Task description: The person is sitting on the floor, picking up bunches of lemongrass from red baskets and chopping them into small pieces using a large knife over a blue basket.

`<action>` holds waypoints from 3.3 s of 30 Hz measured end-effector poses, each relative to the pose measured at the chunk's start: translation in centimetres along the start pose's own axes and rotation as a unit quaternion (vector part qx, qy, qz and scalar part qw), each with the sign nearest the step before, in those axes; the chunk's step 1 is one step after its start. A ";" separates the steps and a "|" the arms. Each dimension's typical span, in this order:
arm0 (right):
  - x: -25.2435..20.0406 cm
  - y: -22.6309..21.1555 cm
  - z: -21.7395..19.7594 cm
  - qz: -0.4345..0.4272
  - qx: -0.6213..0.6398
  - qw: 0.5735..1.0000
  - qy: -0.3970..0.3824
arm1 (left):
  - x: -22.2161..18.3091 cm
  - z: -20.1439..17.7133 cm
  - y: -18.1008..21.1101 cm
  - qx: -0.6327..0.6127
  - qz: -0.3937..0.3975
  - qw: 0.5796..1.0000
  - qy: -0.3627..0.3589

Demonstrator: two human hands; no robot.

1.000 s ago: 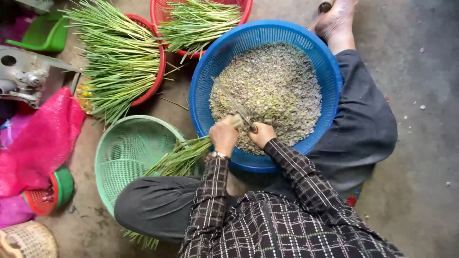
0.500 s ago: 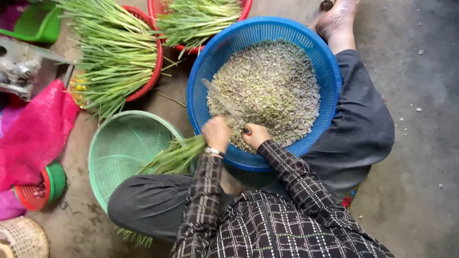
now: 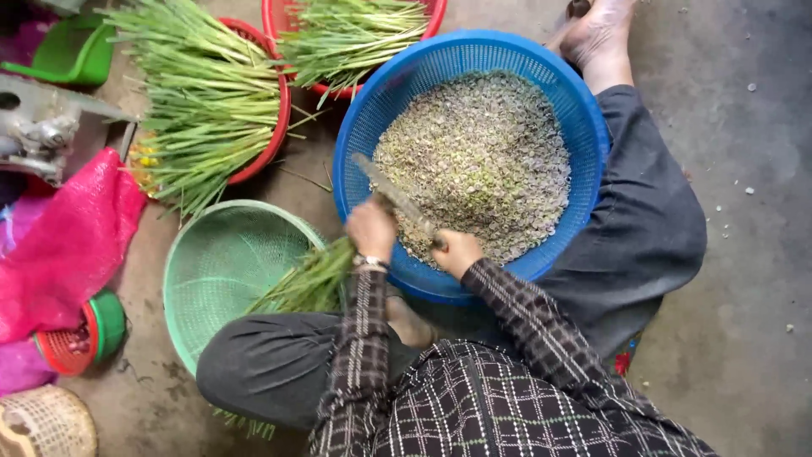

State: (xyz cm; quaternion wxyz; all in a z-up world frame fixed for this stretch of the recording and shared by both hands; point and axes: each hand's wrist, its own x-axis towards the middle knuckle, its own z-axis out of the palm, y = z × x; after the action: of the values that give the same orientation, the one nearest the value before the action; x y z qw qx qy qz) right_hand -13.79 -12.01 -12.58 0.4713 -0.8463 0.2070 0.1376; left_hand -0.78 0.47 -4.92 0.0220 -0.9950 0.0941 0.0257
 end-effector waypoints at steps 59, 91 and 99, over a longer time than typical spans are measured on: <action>6.6 8.4 5.8 0.037 -0.057 0.998 0.015 | -5.0 -3.1 4.9 -0.131 0.038 0.985 -0.110; -1.0 -3.5 -4.0 -0.043 0.230 0.960 0.151 | -7.8 0.3 3.3 -0.069 0.123 0.983 -0.121; 0.1 -1.7 -2.9 0.081 0.256 0.956 0.115 | -8.9 3.5 3.5 -0.001 0.215 0.957 0.192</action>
State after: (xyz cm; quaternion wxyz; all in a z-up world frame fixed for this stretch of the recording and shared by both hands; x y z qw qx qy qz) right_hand -12.83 -13.74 -9.86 0.6322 -0.6878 0.3563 0.0197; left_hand -10.31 -1.16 -8.10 -0.0034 -0.9374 0.3086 -0.1615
